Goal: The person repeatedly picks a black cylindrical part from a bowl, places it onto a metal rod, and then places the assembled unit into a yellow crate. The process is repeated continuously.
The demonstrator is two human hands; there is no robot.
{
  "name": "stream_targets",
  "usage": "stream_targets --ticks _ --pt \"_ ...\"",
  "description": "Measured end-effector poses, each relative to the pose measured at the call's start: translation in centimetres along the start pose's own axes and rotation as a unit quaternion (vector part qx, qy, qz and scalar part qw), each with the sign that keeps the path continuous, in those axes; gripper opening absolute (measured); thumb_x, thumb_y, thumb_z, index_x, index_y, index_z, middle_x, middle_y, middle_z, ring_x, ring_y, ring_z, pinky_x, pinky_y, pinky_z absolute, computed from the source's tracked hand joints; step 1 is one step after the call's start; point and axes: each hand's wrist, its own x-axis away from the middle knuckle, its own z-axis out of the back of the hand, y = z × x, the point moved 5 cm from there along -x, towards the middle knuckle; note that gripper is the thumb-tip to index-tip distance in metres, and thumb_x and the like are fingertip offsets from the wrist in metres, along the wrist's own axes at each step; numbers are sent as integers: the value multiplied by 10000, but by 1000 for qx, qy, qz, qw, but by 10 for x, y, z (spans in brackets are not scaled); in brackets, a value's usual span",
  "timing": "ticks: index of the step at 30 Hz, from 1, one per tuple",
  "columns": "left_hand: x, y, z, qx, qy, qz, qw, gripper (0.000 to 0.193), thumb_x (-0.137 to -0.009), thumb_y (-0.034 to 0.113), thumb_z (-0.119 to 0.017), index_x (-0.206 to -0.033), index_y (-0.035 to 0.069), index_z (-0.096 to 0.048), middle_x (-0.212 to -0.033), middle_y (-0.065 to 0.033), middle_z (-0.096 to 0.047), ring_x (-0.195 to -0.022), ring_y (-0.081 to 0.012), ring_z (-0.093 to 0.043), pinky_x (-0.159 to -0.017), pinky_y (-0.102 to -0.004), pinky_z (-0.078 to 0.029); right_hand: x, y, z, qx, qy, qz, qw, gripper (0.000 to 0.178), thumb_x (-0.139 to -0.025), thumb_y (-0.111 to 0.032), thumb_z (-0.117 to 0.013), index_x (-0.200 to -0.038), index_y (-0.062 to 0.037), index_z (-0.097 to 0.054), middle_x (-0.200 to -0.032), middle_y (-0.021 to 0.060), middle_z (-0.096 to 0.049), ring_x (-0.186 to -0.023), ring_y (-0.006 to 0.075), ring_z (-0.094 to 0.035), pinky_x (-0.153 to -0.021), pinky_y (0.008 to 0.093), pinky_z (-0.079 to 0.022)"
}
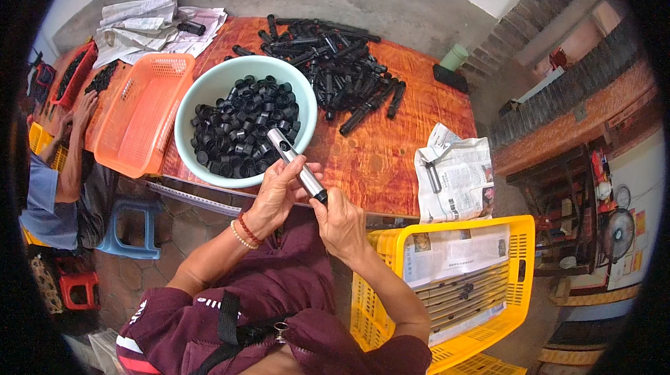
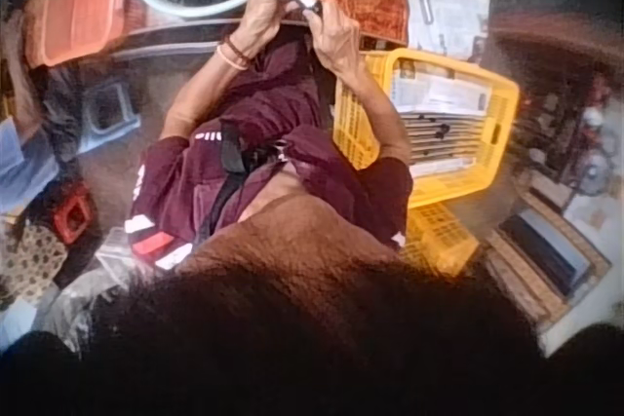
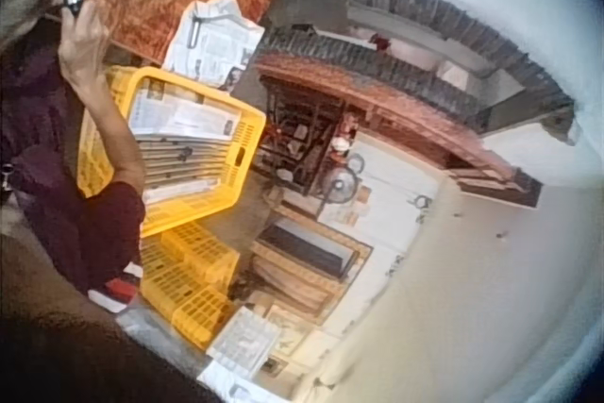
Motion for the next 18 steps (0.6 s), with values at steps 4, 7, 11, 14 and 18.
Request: stream_targets --ticks 4,7,11,14,18 --pt "1 0 1 17 -9 -2 1000 213 -904 240 -618 -955 68 -503 -984 -120 -654 -832 -178 -656 -693 -323 -570 0 -2 -3 -7 1 -4 1000 236 -917 -184 -536 -799 -16 -420 -619 200 -468 -540 406 -513 -475 449 -386" --pt "4 2 -2 18 -7 -5 1000 218 -905 239 -616 -977 69 -500 -985 -119 -650 -847 -183 -656 -699 -327 -572 3 -1 -3 4 6 -1 1000 244 -916 -197 -546 -809 -16 -421 -618 196 -465 -537 394 -513 -471 433 -384" --pt "2 10 -4 2 -4 -27 1000 234 -897 220 -625 -1018 73 -489 -984 -120 -642 -862 -202 -662 -681 -336 -580 -4 -1 1 -47 2 -27 999 239 -939 -204 -502 -816 -8 -439 -606 166 -451 -496 315 -502 -464 397 -383" --pt "3 8 -8 -2 0 -45 999 223 -873 191 -656 -973 87 -486 -945 -92 -629 -842 -185 -651 -654 -349 -579 -2 12 0 -106 7 -75 991 272 -967 -229 -445 -808 -9 -450 -593 102 -439 -458 205 -476 -446 338 -394" --pt "3 -1 -14 -24 37 -30 999 225 -855 204 -681 -910 108 -485 -847 -25 -575 -771 -136 -611 -647 -335 -569 5 32 -11 -312 32 -245 917 358 -989 -309 -392 -771 -33 -456 -581 11 -398 -429 91 -403 -420 260 -417"
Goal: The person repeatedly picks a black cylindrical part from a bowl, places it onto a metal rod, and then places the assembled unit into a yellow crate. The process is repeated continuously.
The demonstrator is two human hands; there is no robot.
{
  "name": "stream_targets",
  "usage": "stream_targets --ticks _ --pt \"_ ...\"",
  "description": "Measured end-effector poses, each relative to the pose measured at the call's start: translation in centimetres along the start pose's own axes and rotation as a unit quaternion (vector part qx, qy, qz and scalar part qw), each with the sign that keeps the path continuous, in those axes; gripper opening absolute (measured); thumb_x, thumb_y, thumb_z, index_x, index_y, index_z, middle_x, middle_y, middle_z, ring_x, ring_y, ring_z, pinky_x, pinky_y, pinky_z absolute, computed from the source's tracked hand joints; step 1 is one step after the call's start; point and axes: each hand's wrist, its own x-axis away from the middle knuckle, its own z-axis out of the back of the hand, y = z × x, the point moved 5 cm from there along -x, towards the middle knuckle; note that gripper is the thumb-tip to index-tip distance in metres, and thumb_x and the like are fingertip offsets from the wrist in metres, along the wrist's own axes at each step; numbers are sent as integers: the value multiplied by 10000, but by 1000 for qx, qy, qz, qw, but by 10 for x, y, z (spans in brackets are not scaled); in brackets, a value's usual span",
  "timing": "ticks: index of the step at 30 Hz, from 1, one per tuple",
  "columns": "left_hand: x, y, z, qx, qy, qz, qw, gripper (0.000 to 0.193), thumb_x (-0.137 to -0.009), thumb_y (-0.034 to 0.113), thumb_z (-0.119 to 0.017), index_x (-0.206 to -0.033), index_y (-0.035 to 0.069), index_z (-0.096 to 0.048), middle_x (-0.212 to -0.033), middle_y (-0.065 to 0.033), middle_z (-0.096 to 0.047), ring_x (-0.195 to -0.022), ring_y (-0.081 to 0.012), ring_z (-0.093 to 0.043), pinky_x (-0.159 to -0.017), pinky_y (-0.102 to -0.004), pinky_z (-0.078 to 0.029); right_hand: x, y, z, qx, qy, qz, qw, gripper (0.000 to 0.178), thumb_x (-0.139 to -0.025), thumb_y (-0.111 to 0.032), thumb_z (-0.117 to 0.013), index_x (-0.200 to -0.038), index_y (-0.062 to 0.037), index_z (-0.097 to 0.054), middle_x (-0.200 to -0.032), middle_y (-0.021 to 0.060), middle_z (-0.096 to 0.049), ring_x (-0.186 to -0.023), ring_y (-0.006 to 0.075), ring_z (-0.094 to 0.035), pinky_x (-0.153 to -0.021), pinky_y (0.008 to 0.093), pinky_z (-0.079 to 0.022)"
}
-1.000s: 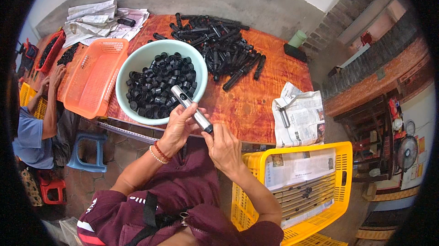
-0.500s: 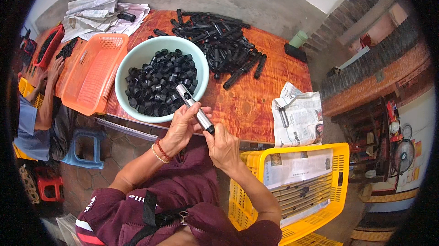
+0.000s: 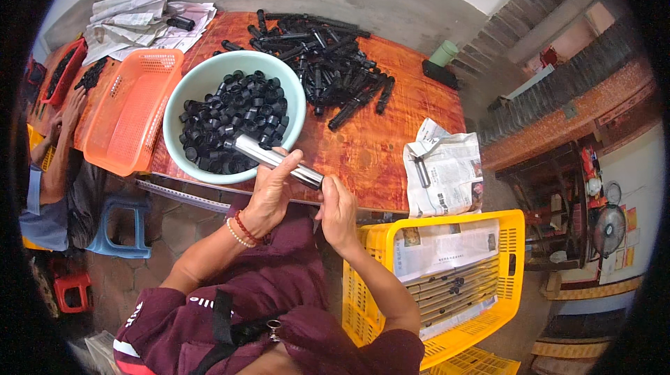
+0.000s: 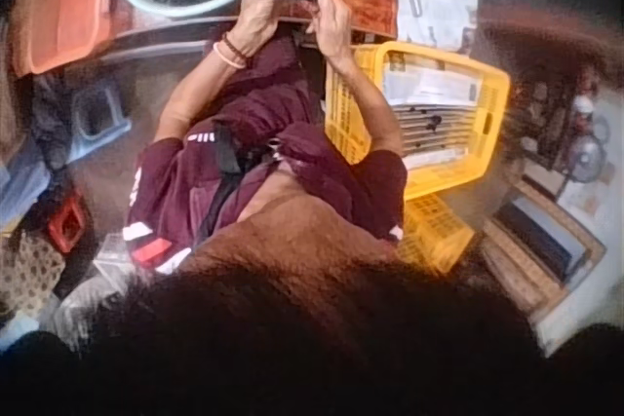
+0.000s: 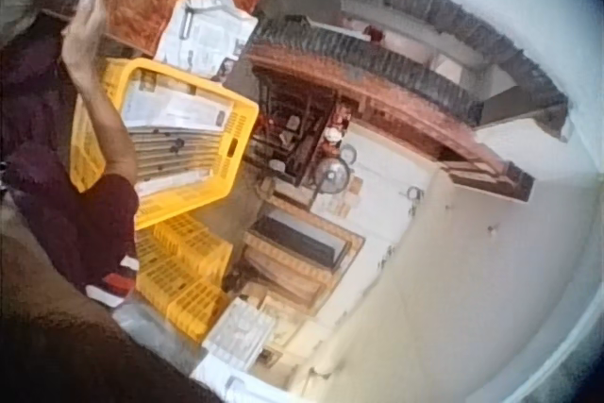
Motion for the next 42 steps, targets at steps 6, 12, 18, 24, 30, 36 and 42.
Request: stream_targets --ticks 6,12,18,24,30,36,42 --pt "-3 -9 -1 34 -5 35 999 229 -862 301 -674 -874 142 -510 -783 22 -545 -731 -99 -590 -615 -294 -540 0 5 1 -113 -46 -105 987 444 -988 -401 -368 -715 -60 -448 -526 -29 -321 -376 66 -322 -404 244 -439" --pt "-3 -12 1 57 1 87 995 262 -869 355 -658 -886 134 -517 -767 13 -565 -712 -114 -612 -630 -310 -545 -1 5 6 -103 -41 -91 990 435 -993 -387 -348 -773 -38 -485 -547 -30 -330 -413 63 -354 -419 232 -440" --pt "1 -15 1 67 9 105 992 272 -862 358 -665 -850 124 -525 -725 6 -565 -696 -114 -606 -619 -302 -542 2 -28 9 262 26 225 938 293 -963 -272 -437 -857 -10 -516 -578 68 -420 -472 202 -475 -453 311 -419" --pt "11 -21 -14 77 8 92 993 199 -873 229 -660 -798 115 -515 -752 14 -534 -642 -87 -549 -581 -289 -527 3 -41 13 396 94 315 858 305 -923 -262 -504 -714 -45 -463 -637 144 -469 -530 341 -523 -467 415 -391" --pt "27 -3 -50 2 -35 -103 994 163 -842 92 -680 -811 89 -519 -757 36 -502 -679 -38 -490 -603 -211 -446 3 -45 35 254 164 270 914 339 -922 -162 -377 -631 -4 -448 -549 159 -431 -460 321 -472 -462 410 -349" --pt "28 0 -64 -90 -72 -201 973 200 -798 61 -708 -808 69 -508 -780 29 -516 -694 -35 -483 -611 -192 -412 4 -31 51 127 195 211 949 406 -949 -203 -349 -628 14 -470 -509 110 -401 -445 219 -428 -468 365 -304" --pt "29 -3 -74 -109 -96 -212 966 212 -799 63 -710 -815 63 -498 -773 22 -523 -712 -33 -498 -638 -194 -444 1 -18 60 14 183 129 974 460 -964 -287 -358 -607 -23 -480 -544 37 -447 -504 133 -423 -506 302 -323"
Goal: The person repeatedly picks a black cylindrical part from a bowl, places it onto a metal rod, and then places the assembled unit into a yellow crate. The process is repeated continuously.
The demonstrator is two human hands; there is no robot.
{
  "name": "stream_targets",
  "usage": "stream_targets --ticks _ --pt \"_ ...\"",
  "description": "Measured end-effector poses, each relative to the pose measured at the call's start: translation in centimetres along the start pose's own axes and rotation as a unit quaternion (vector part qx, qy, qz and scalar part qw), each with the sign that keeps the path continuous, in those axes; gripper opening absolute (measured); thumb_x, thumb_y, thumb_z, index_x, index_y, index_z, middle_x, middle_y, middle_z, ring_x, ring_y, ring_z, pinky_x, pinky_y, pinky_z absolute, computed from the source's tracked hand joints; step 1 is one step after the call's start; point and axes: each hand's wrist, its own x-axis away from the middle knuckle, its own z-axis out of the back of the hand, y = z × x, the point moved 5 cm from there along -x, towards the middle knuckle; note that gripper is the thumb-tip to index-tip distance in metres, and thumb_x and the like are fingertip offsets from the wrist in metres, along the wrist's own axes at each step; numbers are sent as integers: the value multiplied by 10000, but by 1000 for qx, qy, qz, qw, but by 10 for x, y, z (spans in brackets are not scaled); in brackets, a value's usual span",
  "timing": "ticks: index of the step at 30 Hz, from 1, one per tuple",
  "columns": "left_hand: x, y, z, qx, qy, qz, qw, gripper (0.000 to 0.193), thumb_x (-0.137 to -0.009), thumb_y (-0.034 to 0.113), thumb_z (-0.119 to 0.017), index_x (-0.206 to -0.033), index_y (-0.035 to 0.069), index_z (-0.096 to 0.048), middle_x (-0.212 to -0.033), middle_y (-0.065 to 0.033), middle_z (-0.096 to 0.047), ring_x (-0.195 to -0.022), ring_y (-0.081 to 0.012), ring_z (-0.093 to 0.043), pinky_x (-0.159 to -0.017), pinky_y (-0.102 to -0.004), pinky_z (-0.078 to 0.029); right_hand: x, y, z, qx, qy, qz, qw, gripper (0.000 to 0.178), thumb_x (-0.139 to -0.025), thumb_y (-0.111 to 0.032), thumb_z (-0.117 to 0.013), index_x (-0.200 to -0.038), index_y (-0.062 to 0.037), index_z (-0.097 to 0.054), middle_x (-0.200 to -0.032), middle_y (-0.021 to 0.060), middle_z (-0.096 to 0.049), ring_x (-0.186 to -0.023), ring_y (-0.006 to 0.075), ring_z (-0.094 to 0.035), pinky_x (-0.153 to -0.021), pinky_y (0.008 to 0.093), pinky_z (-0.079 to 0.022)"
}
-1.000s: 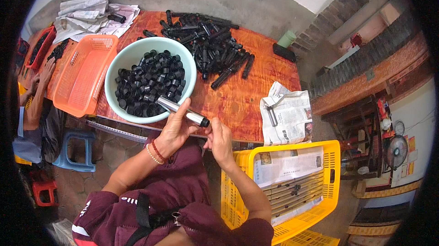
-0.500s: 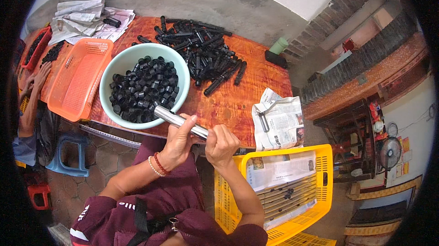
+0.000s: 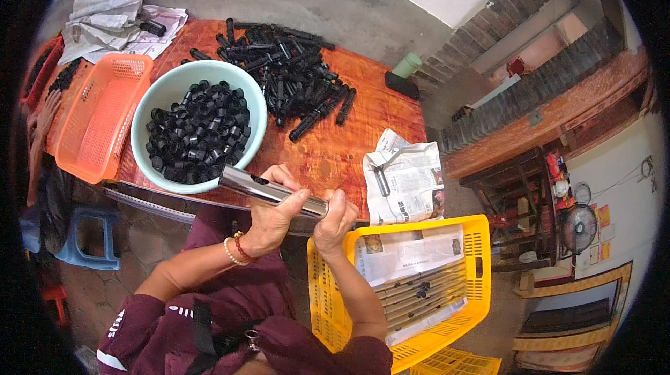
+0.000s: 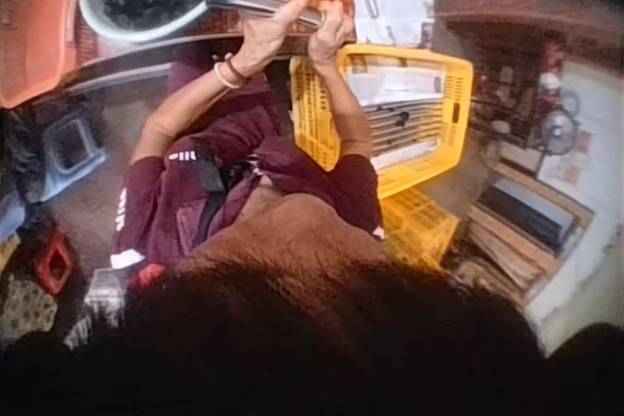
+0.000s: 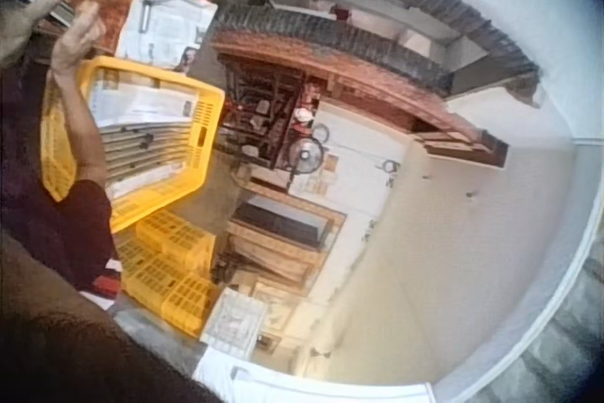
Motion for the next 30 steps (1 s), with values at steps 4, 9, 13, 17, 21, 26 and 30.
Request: stream_targets --ticks 4,9,13,17,21,26,30 --pt "0 -1 -1 -29 -35 -29 999 209 -803 73 -705 -818 51 -498 -779 6 -521 -710 -42 -508 -640 -196 -443 1 22 4 -61 8 -39 997 444 -960 -309 -399 -619 -42 -494 -598 13 -481 -565 97 -440 -539 267 -347" --pt "-5 -9 16 -43 -114 53 991 243 -779 78 -725 -871 64 -501 -871 -29 -558 -807 -96 -547 -721 -243 -460 4 31 -1 28 0 -56 998 414 -990 -268 -349 -790 4 -588 -681 70 -545 -663 182 -503 -648 335 -391" --pt "-28 42 71 -73 -117 20 990 405 -742 44 -753 -1008 53 -447 -892 -77 -626 -869 -144 -625 -763 -286 -522 0 24 -19 96 -93 -2 991 335 -985 -220 -356 -826 -29 -580 -538 8 -401 -458 94 -374 -441 286 -302" --pt "-45 129 174 -193 8 -24 981 390 -757 42 -728 -1025 38 -444 -884 -142 -665 -788 -195 -662 -723 -329 -545 -3 16 -25 212 -98 59 971 156 -937 -112 -474 -900 8 -566 -647 75 -514 -548 139 -480 -520 311 -396" --pt "-67 196 290 -474 131 -110 864 342 -804 178 -717 -1012 22 -496 -814 -32 -564 -728 -124 -571 -617 -265 -488 -2 14 -39 207 -126 56 968 94 -902 -83 -538 -938 -2 -568 -681 94 -542 -583 152 -518 -539 311 -414" --pt "-111 192 484 -697 73 -25 713 393 -715 209 -752 -969 15 -524 -768 -31 -510 -673 -140 -494 -559 -318 -428 -9 32 -45 258 -184 42 947 131 -879 -104 -572 -992 -40 -584 -626 115 -583 -563 254 -586 -544 359 -438" --pt "-119 151 497 -689 56 201 694 379 -707 193 -735 -982 10 -549 -832 -91 -566 -731 -182 -565 -584 -335 -476 -11 35 -44 305 -200 75 928 133 -873 -131 -577 -974 -45 -576 -722 175 -630 -645 336 -626 -561 423 -456"
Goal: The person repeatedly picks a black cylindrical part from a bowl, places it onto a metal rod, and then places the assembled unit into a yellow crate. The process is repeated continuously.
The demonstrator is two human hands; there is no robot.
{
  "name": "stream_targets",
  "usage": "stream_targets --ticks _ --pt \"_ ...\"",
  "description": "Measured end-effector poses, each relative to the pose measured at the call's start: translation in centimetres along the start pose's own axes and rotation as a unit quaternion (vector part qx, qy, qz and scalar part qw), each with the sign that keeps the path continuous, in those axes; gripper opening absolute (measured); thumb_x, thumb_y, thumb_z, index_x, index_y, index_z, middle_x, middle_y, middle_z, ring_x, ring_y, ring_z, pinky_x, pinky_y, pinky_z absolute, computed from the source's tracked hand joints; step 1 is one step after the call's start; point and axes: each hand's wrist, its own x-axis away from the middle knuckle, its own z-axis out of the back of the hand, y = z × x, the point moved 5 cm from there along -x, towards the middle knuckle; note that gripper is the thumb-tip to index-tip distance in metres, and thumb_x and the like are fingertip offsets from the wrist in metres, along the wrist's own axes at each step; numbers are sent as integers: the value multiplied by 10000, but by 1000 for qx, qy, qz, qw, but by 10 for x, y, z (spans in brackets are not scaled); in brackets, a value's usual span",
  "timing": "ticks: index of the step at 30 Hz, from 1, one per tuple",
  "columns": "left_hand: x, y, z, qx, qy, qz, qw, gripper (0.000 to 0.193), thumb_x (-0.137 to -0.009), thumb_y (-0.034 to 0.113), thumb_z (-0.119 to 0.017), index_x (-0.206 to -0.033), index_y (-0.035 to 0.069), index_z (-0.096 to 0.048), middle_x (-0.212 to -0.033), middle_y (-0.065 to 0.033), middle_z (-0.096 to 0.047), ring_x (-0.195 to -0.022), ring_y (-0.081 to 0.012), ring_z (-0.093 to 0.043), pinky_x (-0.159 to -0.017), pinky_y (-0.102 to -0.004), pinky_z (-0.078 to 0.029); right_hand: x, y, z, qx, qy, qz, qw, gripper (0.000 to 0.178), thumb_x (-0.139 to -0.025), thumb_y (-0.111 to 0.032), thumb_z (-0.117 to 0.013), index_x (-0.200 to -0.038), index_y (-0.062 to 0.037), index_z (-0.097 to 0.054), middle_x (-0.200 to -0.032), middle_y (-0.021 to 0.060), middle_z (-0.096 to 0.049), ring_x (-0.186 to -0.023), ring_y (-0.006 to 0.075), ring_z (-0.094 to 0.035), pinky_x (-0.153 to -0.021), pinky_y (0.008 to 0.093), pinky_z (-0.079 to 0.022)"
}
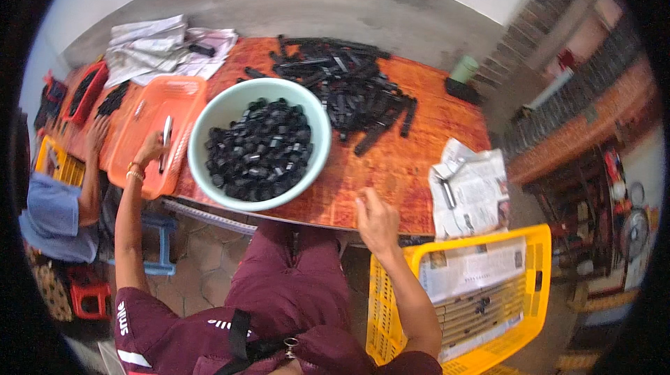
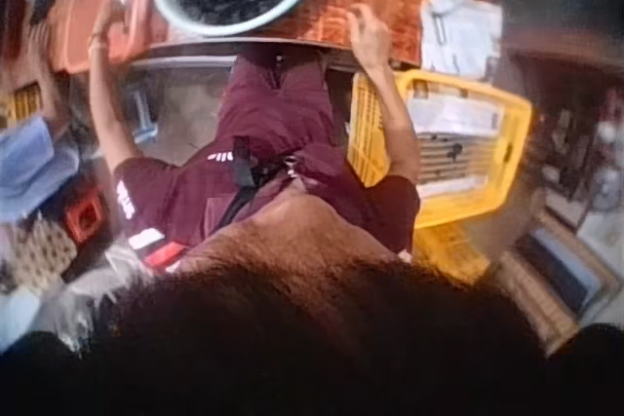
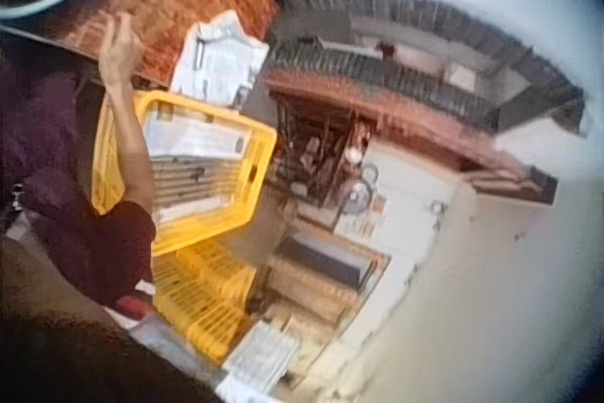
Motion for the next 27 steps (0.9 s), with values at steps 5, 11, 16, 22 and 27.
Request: stream_targets --ticks 5,11,16,22,27 --pt "-8 -63 12 20 102 -55 993 542 -824 292 -660 -1229 -41 -523 -1116 -251 -594 -989 -309 -606 -819 -391 -497 -1 3 -3 6 -70 2 998 143 -872 -161 -568 -876 -18 -556 -768 192 -632 -692 370 -619 -596 444 -459" --pt "89 115 21 169 189 -210 944 337 -916 192 -569 -1204 15 -559 -1146 -110 -607 -1025 -186 -578 -858 -330 -464 -22 30 17 125 -240 -20 962 287 -880 -295 -537 -886 -21 -624 -814 219 -628 -836 394 -607 -709 494 -464" --pt "195 201 -27 403 -22 -184 896 474 -820 297 -681 -1138 -35 -563 -1038 -109 -619 -931 -172 -597 -800 -300 -492 -32 45 66 112 -64 -22 991 326 -905 -319 -506 -843 -21 -623 -803 203 -626 -808 385 -604 -683 485 -455" --pt "234 260 -132 348 -448 -167 806 621 -724 321 -776 -1167 -54 -556 -1034 -137 -628 -855 -197 -639 -747 -295 -525 80 172 216 212 117 -269 932 373 -891 -314 -538 -749 18 -627 -688 153 -604 -618 270 -581 -605 374 -445" --pt "241 282 -191 380 -493 -150 768 555 -759 202 -742 -1207 -47 -529 -1072 -130 -621 -919 -183 -615 -789 -293 -507 231 272 255 249 -18 -496 832 352 -797 -309 -555 -852 25 -650 -795 223 -648 -788 403 -630 -740 468 -486"
